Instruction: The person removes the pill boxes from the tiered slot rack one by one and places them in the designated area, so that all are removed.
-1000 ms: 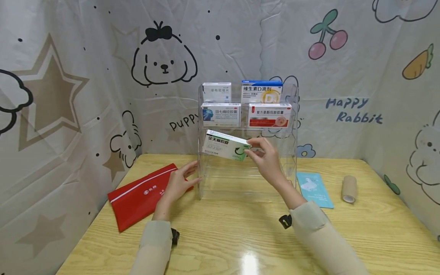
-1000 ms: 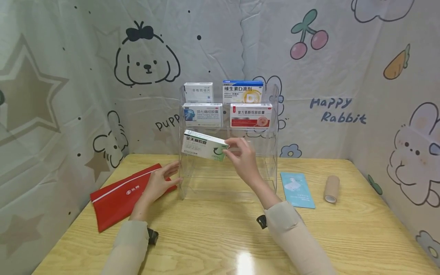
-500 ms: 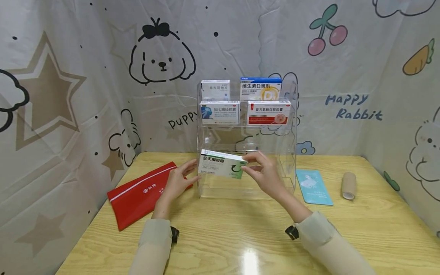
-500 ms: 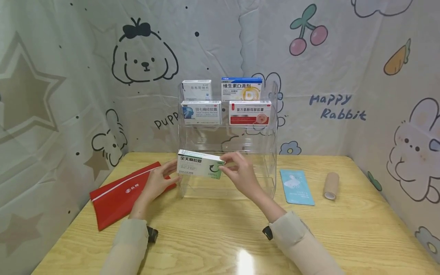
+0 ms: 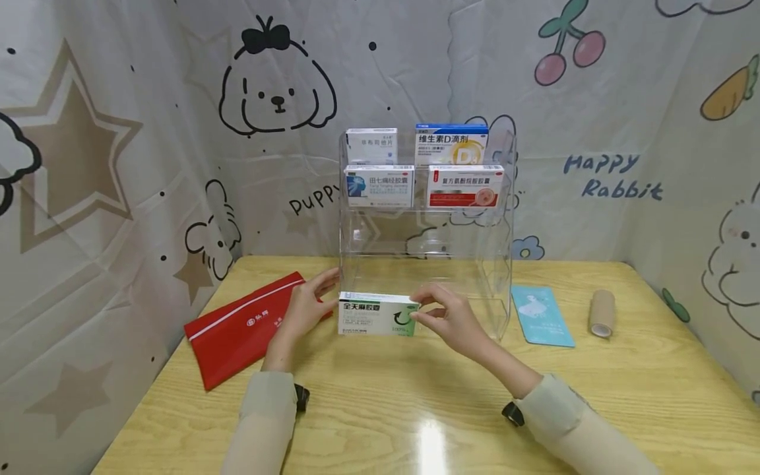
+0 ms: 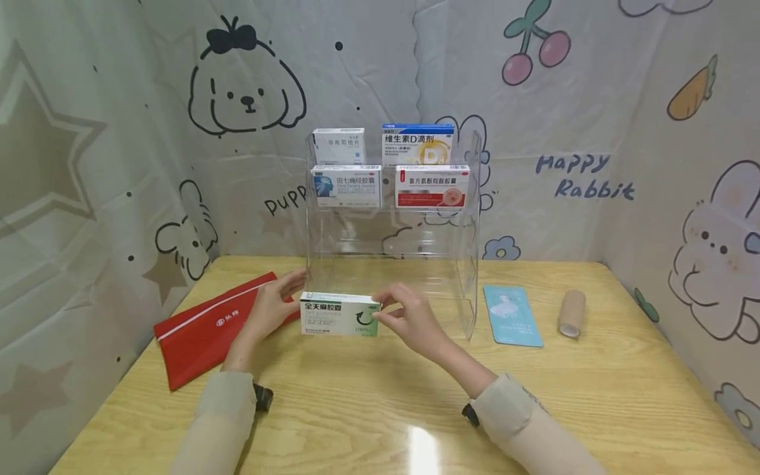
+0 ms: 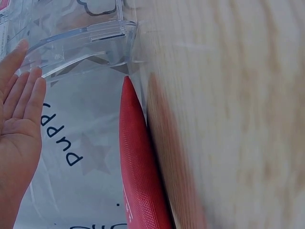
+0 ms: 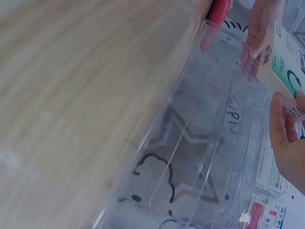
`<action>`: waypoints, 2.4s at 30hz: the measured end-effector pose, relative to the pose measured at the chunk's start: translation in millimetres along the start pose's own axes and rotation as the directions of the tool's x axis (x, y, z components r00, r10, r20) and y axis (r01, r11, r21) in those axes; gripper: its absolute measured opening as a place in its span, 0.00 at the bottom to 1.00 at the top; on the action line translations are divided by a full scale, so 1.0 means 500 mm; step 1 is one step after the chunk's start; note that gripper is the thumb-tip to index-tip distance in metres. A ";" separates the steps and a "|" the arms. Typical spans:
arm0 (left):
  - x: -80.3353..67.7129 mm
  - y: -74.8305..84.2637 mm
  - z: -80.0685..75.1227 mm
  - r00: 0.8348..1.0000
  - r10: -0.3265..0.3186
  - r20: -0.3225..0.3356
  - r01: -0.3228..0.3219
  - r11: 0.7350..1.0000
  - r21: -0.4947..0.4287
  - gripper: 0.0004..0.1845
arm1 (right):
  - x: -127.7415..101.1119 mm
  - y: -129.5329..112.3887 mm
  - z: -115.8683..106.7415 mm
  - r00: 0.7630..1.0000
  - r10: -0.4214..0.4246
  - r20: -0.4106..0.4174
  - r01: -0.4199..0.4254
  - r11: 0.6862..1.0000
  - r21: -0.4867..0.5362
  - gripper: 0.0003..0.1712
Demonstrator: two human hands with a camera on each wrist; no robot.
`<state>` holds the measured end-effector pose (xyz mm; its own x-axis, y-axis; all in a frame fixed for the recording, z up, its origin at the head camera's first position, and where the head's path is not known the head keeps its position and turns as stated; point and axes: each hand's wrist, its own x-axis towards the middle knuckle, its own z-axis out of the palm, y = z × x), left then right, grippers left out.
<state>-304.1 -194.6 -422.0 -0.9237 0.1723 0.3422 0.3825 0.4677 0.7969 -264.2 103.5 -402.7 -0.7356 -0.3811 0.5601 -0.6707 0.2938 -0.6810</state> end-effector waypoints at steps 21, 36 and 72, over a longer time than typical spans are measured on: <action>0.003 -0.001 0.002 1.000 0.008 -0.009 -0.008 1.000 0.022 0.33 | -0.037 0.001 0.042 0.970 0.156 0.188 -0.156 0.988 -0.011 0.12; -0.002 0.006 0.000 1.000 0.017 0.000 -0.017 1.000 0.008 0.33 | -0.039 0.013 0.061 0.915 0.290 0.279 -0.274 0.957 -0.096 0.11; -0.001 0.000 0.003 1.000 0.030 -0.009 -0.030 1.000 0.008 0.33 | -0.019 0.050 0.080 0.842 0.404 0.358 -0.379 0.915 -0.142 0.09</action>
<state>-303.4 -193.1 -422.8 -0.9115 0.1782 0.3708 0.4099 0.4690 0.7823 -270.1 79.3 -444.0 -0.8563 -0.5157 0.0274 -0.3484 0.5376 -0.7678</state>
